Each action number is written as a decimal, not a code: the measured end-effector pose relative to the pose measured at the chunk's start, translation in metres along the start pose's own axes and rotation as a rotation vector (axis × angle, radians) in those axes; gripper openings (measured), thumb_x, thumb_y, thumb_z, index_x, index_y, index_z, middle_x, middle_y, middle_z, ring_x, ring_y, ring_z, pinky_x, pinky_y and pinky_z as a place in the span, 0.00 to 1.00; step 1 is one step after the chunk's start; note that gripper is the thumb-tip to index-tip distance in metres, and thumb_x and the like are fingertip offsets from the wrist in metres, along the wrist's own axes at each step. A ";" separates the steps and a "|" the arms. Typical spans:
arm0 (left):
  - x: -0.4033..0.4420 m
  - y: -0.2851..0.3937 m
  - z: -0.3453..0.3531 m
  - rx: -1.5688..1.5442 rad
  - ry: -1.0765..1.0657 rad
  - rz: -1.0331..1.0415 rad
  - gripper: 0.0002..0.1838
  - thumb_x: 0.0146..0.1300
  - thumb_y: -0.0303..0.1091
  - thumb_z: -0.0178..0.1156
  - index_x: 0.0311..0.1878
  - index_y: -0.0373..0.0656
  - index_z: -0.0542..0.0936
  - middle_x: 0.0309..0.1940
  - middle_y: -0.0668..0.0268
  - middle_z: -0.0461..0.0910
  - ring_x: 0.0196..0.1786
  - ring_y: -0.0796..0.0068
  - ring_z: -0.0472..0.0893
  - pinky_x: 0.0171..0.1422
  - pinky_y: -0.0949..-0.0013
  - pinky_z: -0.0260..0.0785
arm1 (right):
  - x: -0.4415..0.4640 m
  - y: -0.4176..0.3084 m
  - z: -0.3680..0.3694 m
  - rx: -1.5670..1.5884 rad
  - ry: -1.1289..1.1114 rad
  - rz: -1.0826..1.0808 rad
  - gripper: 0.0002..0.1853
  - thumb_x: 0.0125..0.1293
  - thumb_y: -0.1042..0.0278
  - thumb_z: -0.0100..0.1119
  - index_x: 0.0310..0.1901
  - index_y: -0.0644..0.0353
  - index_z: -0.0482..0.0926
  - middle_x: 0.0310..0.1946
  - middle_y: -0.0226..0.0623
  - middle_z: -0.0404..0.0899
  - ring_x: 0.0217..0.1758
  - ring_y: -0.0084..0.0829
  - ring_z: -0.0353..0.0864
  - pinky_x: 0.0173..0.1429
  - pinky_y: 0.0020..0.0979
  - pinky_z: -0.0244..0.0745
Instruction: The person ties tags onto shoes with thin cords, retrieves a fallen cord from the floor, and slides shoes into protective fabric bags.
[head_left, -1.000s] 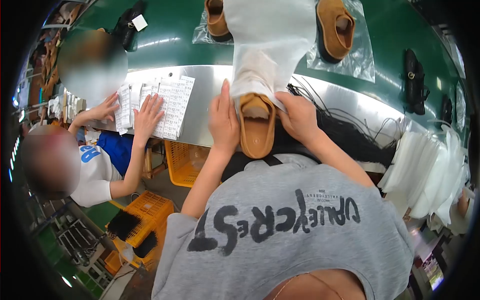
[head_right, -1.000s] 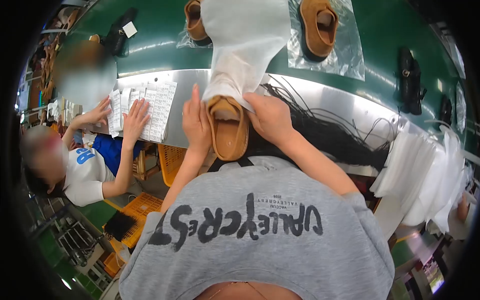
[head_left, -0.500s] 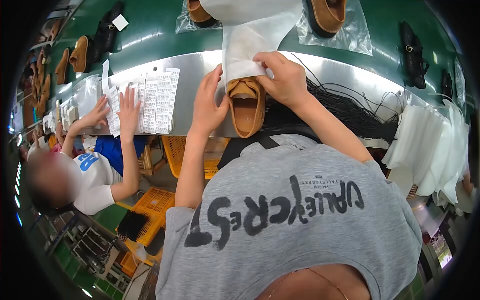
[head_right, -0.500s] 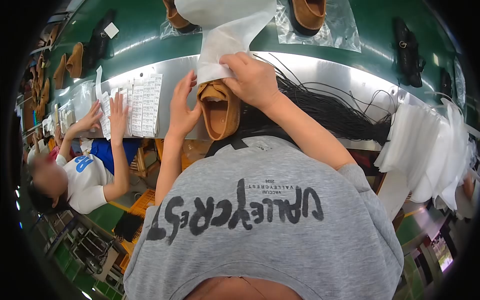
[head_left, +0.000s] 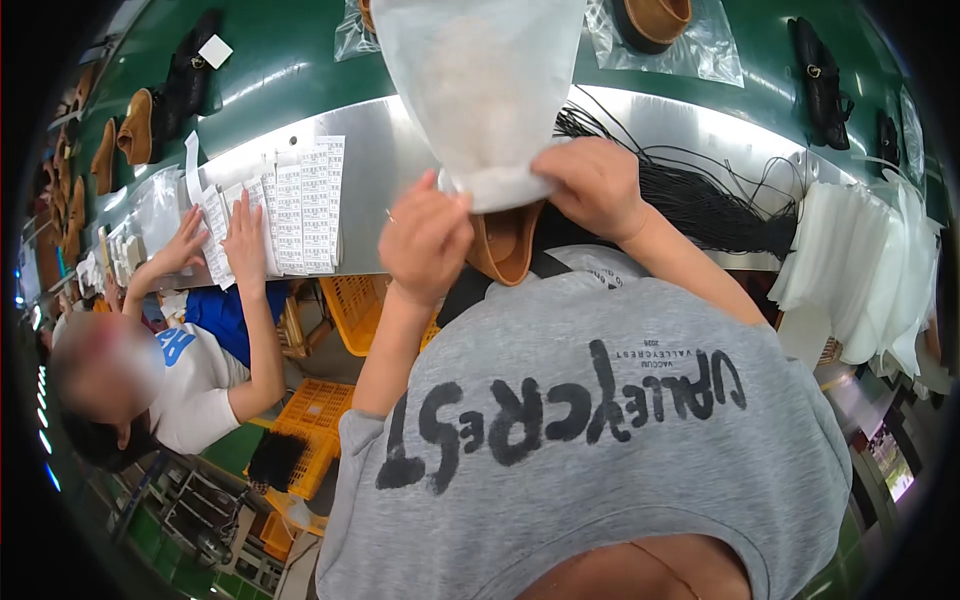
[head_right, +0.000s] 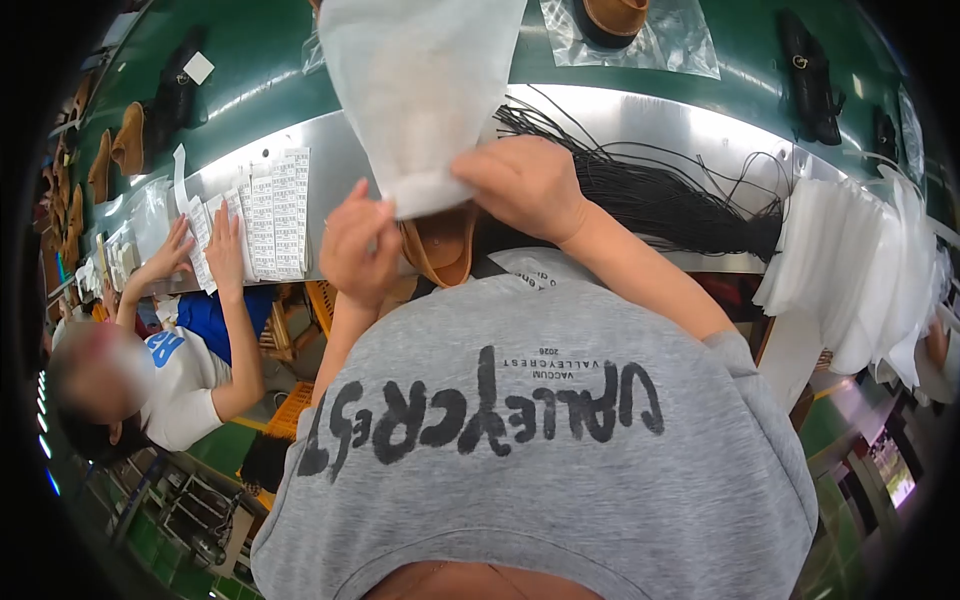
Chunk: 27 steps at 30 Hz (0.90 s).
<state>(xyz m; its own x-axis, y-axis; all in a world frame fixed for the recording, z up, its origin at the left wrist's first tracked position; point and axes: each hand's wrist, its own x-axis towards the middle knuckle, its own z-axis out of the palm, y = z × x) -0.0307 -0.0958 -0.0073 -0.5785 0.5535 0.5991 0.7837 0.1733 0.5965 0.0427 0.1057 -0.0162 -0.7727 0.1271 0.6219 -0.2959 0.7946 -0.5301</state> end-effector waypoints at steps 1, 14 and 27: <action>-0.002 0.004 -0.002 -0.039 -0.030 0.062 0.14 0.45 0.18 0.62 0.37 0.42 0.80 0.28 0.65 0.77 0.35 0.67 0.78 0.53 0.57 0.72 | -0.004 0.000 -0.005 0.024 -0.040 -0.066 0.14 0.40 0.74 0.64 0.33 0.55 0.75 0.24 0.32 0.77 0.26 0.33 0.78 0.28 0.28 0.72; -0.038 -0.041 0.003 0.180 -0.202 -0.580 0.24 0.52 0.26 0.58 0.55 0.41 0.68 0.48 0.56 0.70 0.46 0.56 0.72 0.48 0.62 0.67 | -0.008 0.004 0.046 -0.185 -0.533 0.531 0.20 0.51 0.64 0.58 0.46 0.56 0.67 0.39 0.42 0.74 0.32 0.45 0.78 0.33 0.39 0.73; -0.050 0.015 -0.001 -0.254 -0.182 -0.999 0.16 0.57 0.28 0.53 0.49 0.35 0.70 0.35 0.47 0.76 0.37 0.55 0.78 0.41 0.63 0.68 | 0.024 -0.022 0.004 -0.020 -0.577 0.639 0.14 0.58 0.64 0.52 0.45 0.56 0.66 0.24 0.50 0.77 0.30 0.51 0.77 0.33 0.45 0.71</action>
<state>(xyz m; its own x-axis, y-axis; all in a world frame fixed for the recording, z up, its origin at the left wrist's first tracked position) 0.0101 -0.1216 -0.0280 -0.8772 0.3704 -0.3055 -0.1152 0.4552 0.8829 0.0282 0.0888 0.0080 -0.9539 0.2364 -0.1851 0.2987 0.6847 -0.6649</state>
